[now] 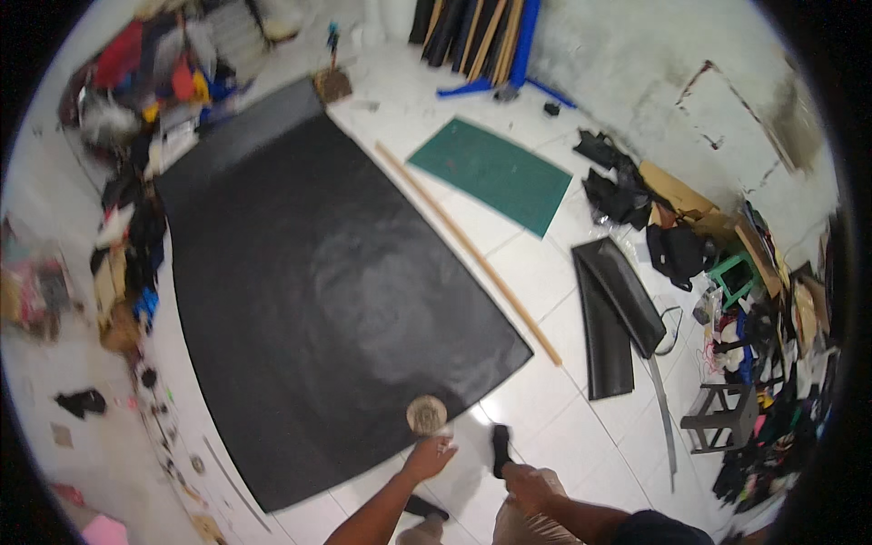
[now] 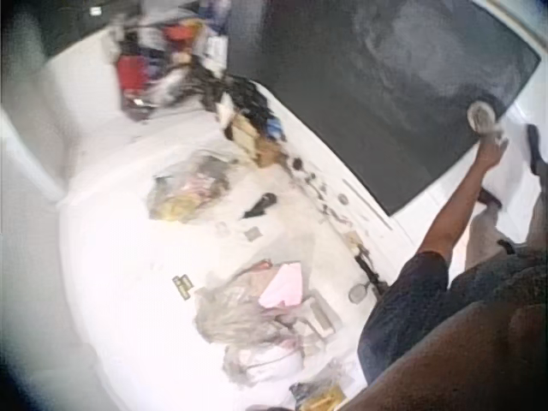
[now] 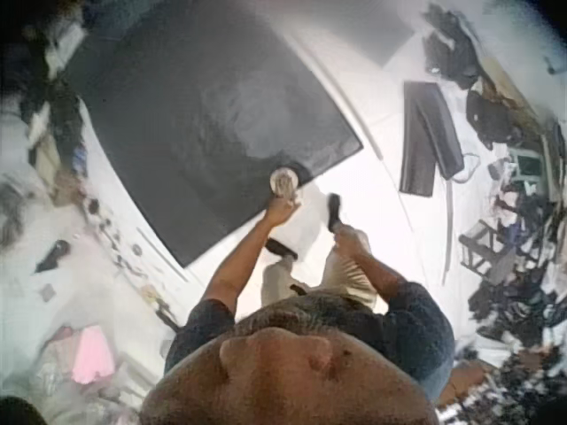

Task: The person cuts a large sheet of black fabric using shears, then rolls up the cut section and uses a heavy cylindrical weight to hold the remaining fabric in place on the floor.

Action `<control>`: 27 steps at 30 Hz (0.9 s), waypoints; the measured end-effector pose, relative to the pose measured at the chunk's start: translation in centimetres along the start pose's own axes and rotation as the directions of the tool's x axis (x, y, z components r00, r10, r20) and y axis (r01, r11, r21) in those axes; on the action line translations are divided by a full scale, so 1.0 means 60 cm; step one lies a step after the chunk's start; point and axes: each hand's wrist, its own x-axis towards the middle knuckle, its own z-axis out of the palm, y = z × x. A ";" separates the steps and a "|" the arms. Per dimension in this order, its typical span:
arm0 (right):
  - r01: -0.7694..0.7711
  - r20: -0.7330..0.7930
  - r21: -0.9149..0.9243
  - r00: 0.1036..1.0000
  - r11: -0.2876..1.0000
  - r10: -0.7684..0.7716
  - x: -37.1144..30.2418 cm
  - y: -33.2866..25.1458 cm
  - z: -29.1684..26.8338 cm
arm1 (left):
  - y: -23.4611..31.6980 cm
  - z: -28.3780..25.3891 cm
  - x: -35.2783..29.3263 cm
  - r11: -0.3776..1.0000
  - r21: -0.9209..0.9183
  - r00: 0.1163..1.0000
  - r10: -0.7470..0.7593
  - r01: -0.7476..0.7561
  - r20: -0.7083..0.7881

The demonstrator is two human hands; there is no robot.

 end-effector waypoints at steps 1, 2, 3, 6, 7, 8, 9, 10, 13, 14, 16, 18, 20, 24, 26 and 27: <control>0.017 0.070 -0.088 0.998 0.996 -0.011 -0.042 -0.006 -0.025 | 0.066 -0.051 -0.035 0.983 -0.022 0.980 -0.180 0.182 0.080; -0.212 -0.028 0.065 0.976 0.975 0.214 -0.108 -0.033 -0.077 | 0.123 -0.076 -0.050 0.974 0.027 0.966 -0.227 0.225 0.125; -0.415 -0.079 0.237 0.893 0.879 0.443 -0.164 -0.049 -0.125 | 0.063 -0.046 -0.025 0.971 0.101 0.954 -0.233 0.217 0.188; -0.272 -0.178 0.608 0.869 0.745 0.463 -0.173 0.045 -0.055 | -0.158 -0.098 -0.099 0.879 0.443 0.921 -0.307 0.178 0.240; -0.296 -0.214 0.630 0.822 0.718 0.527 -0.201 0.090 -0.086 | -0.111 -0.111 -0.090 0.818 0.422 0.834 -0.509 0.390 0.215; -0.315 -0.249 0.652 0.770 0.690 0.587 -0.235 0.140 -0.121 | -0.060 -0.115 -0.065 0.772 0.402 0.780 -0.596 0.492 0.191; -0.294 -0.276 0.681 0.746 0.671 0.606 -0.261 0.154 -0.177 | -0.023 -0.133 -0.083 0.711 0.367 0.720 -0.680 0.600 0.140; -0.377 -0.216 0.723 0.673 0.579 0.708 -0.284 0.200 -0.188 | 0.018 -0.134 -0.068 0.684 0.331 0.692 -0.713 0.649 0.116; -0.440 -0.080 0.791 0.614 0.425 0.786 -0.339 0.337 -0.260 | 0.130 -0.120 -0.037 0.640 0.199 0.639 -0.765 0.742 0.075; -0.480 -0.006 0.790 0.617 0.382 0.787 -0.352 0.384 -0.289 | 0.167 -0.111 -0.022 0.639 0.152 0.636 -0.768 0.754 0.072; -0.545 -0.063 0.712 0.578 0.443 0.814 -0.385 0.480 -0.322 | 0.275 -0.080 0.038 0.665 0.036 0.662 -0.746 0.746 0.081; -0.607 -0.203 0.583 0.535 0.541 0.820 -0.413 0.624 -0.286 | 0.426 -0.050 0.138 0.728 -0.066 0.729 -0.673 0.683 0.122; -0.613 -0.168 0.621 0.505 0.489 0.847 -0.411 0.712 -0.310 | 0.532 -0.047 0.214 0.764 -0.115 0.769 -0.609 0.634 0.194; -0.415 -0.120 0.824 0.536 0.385 0.835 -0.266 0.755 -0.472 | 0.329 -0.050 0.277 0.777 -0.235 0.810 -0.540 0.584 0.229; -0.419 -0.022 0.851 0.574 0.317 0.818 -0.219 0.758 -0.533 | 0.322 -0.040 0.304 0.714 -0.054 0.707 -0.674 0.698 0.215; -0.501 -0.055 0.789 0.518 0.355 0.854 -0.220 0.818 -0.532 | 0.332 -0.035 0.365 0.720 0.027 0.695 -0.678 0.693 0.241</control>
